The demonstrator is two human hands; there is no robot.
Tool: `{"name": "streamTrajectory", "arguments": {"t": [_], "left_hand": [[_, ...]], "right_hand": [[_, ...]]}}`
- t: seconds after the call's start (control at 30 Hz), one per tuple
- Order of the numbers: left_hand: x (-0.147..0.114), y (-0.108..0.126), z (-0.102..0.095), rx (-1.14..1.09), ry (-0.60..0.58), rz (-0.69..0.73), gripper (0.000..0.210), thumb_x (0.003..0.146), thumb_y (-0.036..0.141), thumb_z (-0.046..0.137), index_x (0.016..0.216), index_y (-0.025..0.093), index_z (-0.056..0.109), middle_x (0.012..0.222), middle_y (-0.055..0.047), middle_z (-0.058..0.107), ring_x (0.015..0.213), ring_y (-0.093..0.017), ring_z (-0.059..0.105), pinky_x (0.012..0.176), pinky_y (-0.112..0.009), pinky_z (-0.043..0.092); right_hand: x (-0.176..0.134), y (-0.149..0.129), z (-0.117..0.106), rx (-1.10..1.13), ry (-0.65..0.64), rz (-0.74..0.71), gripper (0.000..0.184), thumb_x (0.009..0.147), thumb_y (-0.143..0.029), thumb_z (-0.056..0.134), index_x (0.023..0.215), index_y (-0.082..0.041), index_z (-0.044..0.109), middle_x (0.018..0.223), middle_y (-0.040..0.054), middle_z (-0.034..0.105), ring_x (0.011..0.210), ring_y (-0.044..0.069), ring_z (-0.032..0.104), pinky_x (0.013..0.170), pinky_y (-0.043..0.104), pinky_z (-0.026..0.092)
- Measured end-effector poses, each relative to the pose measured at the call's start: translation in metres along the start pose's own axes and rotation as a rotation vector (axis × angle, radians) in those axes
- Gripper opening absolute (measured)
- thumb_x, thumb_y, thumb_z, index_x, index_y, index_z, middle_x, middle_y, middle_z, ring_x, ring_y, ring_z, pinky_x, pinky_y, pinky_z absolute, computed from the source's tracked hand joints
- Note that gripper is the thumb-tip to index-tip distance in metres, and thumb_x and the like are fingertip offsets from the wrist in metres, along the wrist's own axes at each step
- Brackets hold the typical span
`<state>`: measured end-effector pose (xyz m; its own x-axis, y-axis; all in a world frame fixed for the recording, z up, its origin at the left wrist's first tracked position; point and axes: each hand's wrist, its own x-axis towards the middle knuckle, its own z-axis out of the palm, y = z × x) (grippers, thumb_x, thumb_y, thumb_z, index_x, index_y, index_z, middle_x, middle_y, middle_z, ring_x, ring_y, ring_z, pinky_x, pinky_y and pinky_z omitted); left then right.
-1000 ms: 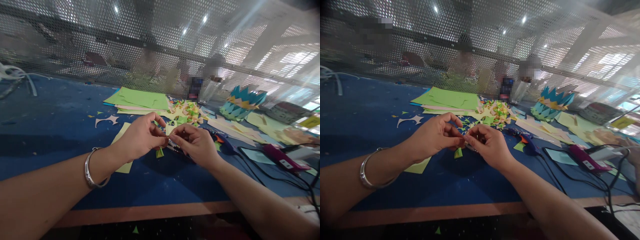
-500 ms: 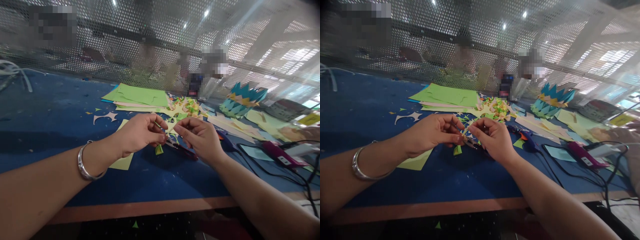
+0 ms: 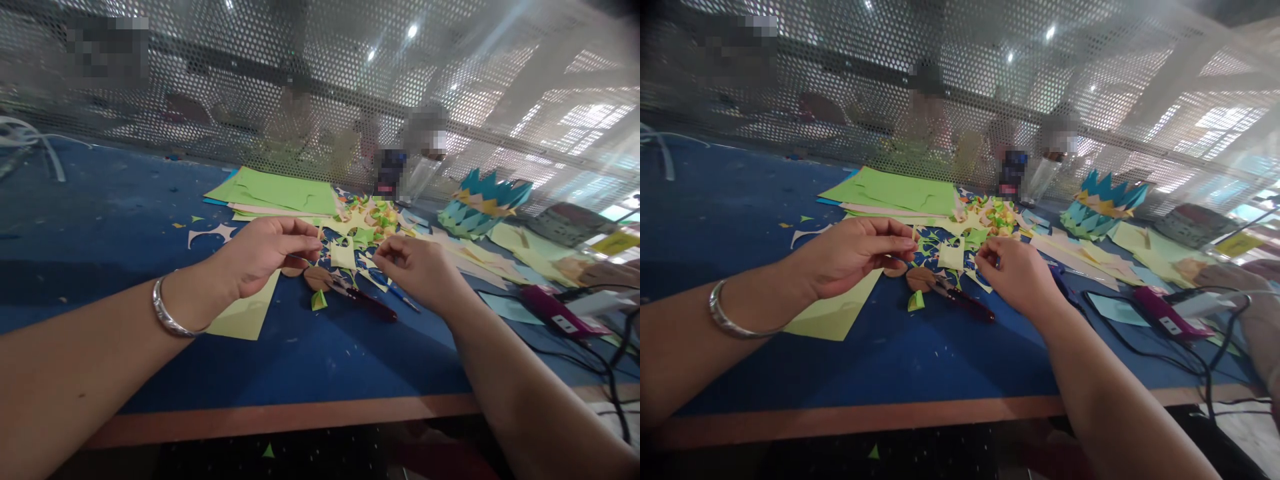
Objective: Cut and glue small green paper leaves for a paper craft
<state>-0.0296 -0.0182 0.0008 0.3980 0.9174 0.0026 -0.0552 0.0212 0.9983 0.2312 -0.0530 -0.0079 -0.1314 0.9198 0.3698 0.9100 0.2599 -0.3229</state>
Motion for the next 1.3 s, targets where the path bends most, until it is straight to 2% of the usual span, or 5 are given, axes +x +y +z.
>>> {"name": "streamTrajectory", "arguments": {"t": [0.2,0.43,0.73,0.87,1.3], "left_hand": [[0.000,0.000,0.000,-0.002,0.002,-0.039,0.012,0.079,0.022,0.077,0.086,0.015,0.071,0.080,-0.005,0.069,0.077,-0.014,0.065,0.067,-0.026,0.051],[0.006,-0.006,-0.001,-0.044,0.036,-0.051,0.015,0.077,0.019,0.079,0.090,0.013,0.073,0.080,-0.005,0.068,0.075,-0.013,0.064,0.063,-0.025,0.050],[0.006,-0.010,0.004,-0.116,0.029,-0.058,0.017,0.074,0.018,0.081,0.089,0.013,0.076,0.076,-0.003,0.068,0.064,-0.009,0.059,0.055,-0.019,0.043],[0.004,-0.012,0.008,-0.142,0.049,-0.107,0.018,0.076,0.015,0.078,0.094,0.013,0.076,0.076,-0.003,0.070,0.062,-0.008,0.060,0.060,-0.020,0.046],[0.004,-0.009,0.010,-0.134,-0.025,-0.155,0.028,0.077,0.016,0.078,0.104,0.013,0.069,0.076,-0.002,0.067,0.061,-0.007,0.059,0.058,-0.018,0.047]], "right_hand": [[0.000,0.002,0.002,-0.344,-0.246,0.152,0.015,0.084,-0.033,0.058,0.078,-0.022,0.066,0.073,0.0034,0.069,0.062,0.017,0.057,0.052,0.028,0.026],[0.002,0.001,-0.004,-0.374,-0.247,0.169,0.012,0.079,-0.030,0.057,0.073,-0.022,0.064,0.073,0.0033,0.068,0.064,0.018,0.057,0.054,0.029,0.029],[0.014,-0.022,-0.014,0.160,-0.099,-0.081,0.008,0.082,-0.026,0.059,0.077,-0.020,0.060,0.064,-0.0027,0.058,0.057,0.012,0.053,0.054,0.024,0.039],[0.019,-0.039,-0.008,0.199,-0.109,-0.196,0.005,0.084,-0.023,0.059,0.079,-0.020,0.060,0.064,-0.0037,0.058,0.056,0.011,0.051,0.054,0.023,0.038],[0.021,-0.020,0.012,0.440,-0.089,-0.146,0.003,0.089,-0.020,0.058,0.091,-0.018,0.060,0.070,-0.0036,0.054,0.058,0.010,0.046,0.054,0.024,0.036]]}}
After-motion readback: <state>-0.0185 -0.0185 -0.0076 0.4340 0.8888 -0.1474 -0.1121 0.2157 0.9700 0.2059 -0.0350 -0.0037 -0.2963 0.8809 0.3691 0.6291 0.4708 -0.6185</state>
